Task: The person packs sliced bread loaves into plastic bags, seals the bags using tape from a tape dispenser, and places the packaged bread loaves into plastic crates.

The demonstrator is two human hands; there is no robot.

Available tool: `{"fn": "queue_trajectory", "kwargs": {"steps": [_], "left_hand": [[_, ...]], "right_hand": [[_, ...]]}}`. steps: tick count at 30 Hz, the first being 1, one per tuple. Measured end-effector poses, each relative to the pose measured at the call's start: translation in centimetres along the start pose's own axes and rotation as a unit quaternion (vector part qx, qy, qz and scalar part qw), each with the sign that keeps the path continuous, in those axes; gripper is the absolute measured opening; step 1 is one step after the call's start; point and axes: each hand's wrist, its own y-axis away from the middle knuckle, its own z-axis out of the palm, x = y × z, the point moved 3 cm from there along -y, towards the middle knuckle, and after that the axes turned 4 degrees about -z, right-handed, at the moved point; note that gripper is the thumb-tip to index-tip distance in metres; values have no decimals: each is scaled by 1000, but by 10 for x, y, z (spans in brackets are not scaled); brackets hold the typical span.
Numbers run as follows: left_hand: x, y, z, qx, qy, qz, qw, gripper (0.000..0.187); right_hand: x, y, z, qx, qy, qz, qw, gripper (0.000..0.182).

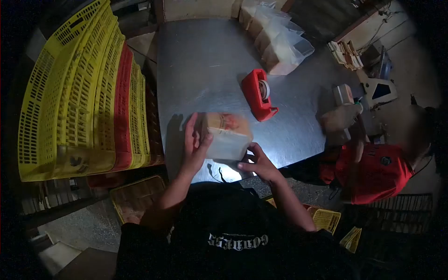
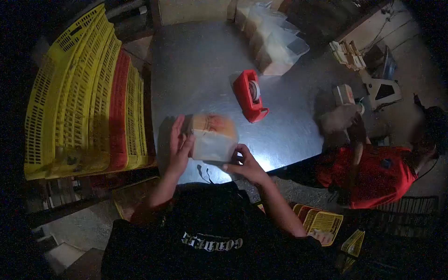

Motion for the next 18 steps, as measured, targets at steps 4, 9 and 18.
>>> {"fn": "queue_trajectory", "kwargs": {"steps": [4, 9, 18], "left_hand": [[-14, -10, -27, -67, -41, -85, 993, 79], [-13, 38, -21, 113, -95, -105, 983, 76], [-17, -62, -47, 180, 115, -150, 965, 35]], "right_hand": [[15, 17, -2, 109, -83, -3, 991, 93], [12, -5, 15, 47, -21, 28, 998, 93], [-58, -105, 5, 37, 135, -160, 977, 69]]}}
